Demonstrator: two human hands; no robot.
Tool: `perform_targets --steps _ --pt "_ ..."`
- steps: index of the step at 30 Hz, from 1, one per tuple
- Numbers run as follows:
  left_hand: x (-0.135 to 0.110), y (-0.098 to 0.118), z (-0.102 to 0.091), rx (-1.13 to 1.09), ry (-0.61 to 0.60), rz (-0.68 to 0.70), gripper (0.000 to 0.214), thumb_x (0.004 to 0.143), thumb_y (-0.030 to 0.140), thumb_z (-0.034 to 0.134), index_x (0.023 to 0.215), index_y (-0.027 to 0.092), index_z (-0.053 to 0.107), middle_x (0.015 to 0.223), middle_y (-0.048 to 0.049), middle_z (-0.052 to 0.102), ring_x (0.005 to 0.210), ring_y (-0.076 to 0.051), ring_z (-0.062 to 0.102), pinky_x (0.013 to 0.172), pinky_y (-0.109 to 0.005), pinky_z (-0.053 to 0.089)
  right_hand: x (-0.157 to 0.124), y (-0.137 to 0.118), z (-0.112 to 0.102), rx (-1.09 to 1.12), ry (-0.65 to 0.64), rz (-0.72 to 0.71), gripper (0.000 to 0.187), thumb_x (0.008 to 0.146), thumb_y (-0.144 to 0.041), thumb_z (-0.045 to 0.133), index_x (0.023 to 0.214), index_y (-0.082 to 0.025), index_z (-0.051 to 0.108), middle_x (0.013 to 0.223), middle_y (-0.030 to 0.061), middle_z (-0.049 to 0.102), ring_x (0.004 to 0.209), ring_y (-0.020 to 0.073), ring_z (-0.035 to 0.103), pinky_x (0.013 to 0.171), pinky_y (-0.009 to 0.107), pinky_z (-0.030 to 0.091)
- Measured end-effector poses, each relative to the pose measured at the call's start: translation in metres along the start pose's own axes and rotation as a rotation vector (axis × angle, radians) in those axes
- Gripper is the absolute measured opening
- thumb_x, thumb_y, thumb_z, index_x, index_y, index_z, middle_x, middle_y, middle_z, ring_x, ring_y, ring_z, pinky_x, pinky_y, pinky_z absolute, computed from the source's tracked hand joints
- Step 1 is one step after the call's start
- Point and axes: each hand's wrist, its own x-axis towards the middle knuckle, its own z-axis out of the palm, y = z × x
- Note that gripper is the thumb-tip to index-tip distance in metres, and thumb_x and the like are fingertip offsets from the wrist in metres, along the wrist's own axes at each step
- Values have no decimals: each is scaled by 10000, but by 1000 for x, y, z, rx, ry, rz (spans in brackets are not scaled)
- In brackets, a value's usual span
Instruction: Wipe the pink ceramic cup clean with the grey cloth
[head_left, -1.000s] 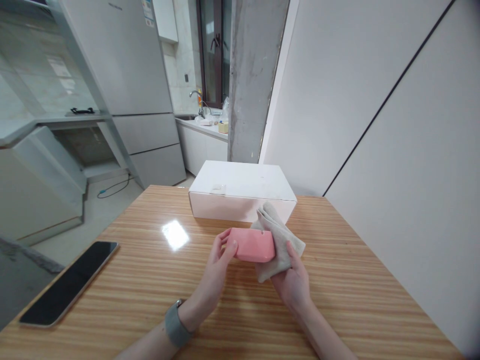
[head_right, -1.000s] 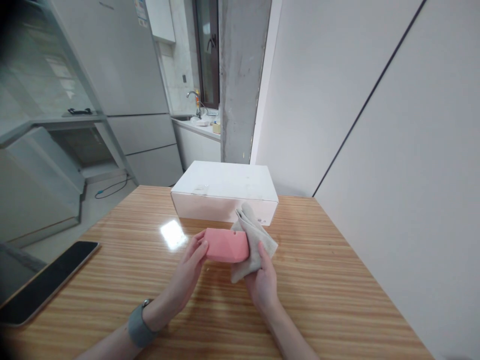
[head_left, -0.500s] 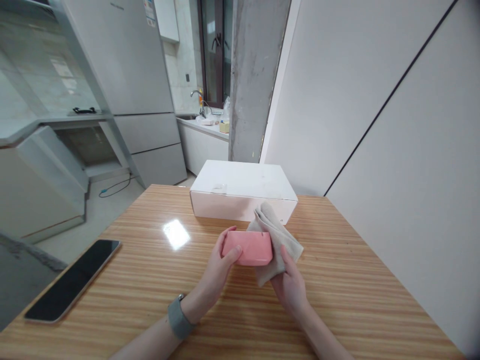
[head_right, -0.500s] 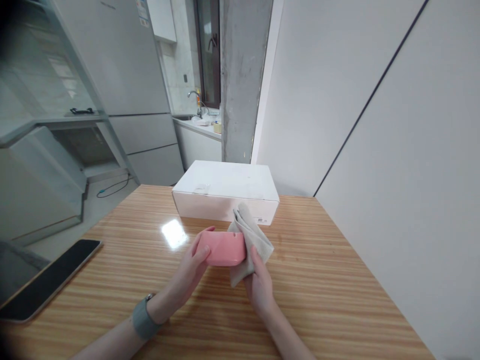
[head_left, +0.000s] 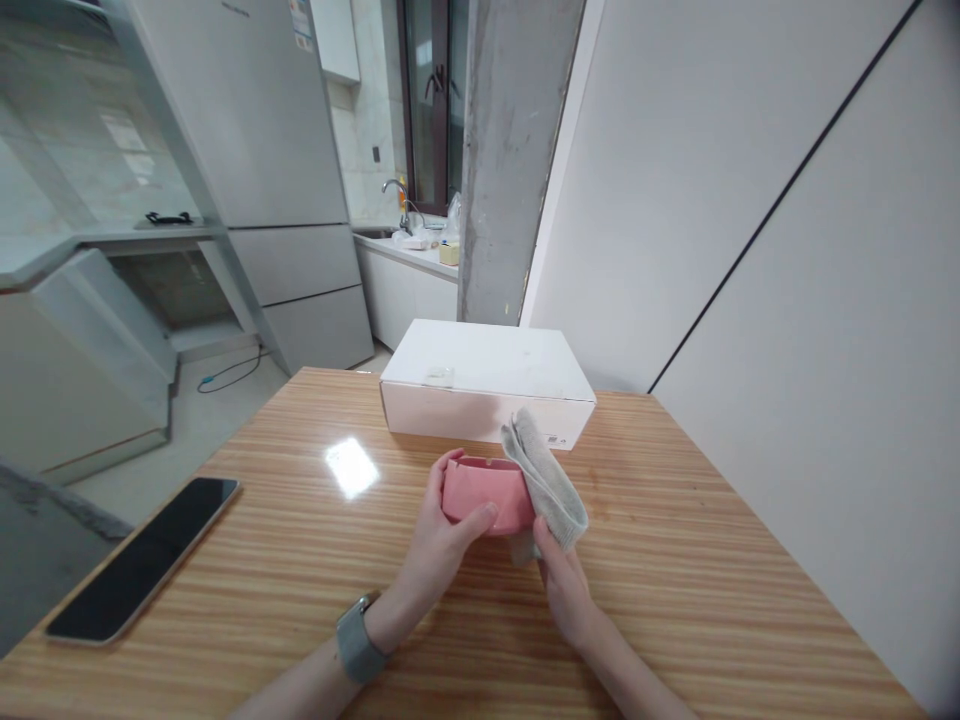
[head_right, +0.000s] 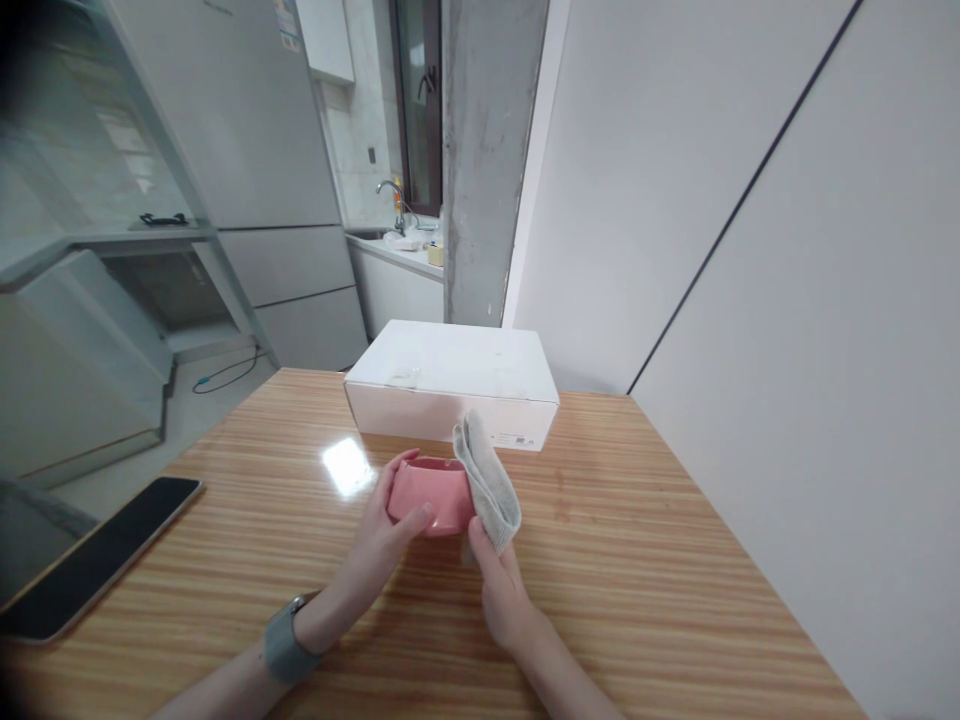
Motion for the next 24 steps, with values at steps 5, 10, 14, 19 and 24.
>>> perform_targets --steps 5,10,14,19,24 --pt "8 -13 -5 -173 20 -159 631 769 437 681 1322 194 496 1275 -110 599 1200 -276 535 1013 -372 403 13 -15 12 273 150 145 370 703 -551 739 983 -311 763 1181 -14 730 1308 284 517 1152 452 340" --pt "12 -15 -10 -285 -113 -241 554 831 348 626 1344 175 509 1328 -105 594 1295 -268 471 1088 -376 326 21 -41 16 448 144 229 373 791 -501 634 1040 -251 755 1109 21 760 1287 305 533 1075 453 434" --pt "8 -11 -10 -233 -154 -193 672 777 364 722 1371 164 480 1287 -130 616 1238 -299 512 1047 -405 355 23 -52 16 499 104 289 423 846 -516 525 1029 -217 760 1041 51 780 1260 315 553 1073 465 423" --pt "5 -13 -6 -349 -209 -226 787 706 455 767 1370 179 446 1284 -125 606 1225 -305 516 1009 -395 386 22 -54 19 511 24 340 458 851 -535 508 1044 -201 757 1057 61 776 1250 321 558 1077 468 408" --pt "7 -12 -5 -367 -192 -238 743 675 456 780 1305 185 494 1196 -113 638 1119 -282 583 940 -364 432 19 -50 18 509 -29 319 439 842 -521 550 1082 -209 743 1118 52 757 1253 317 557 1078 464 407"
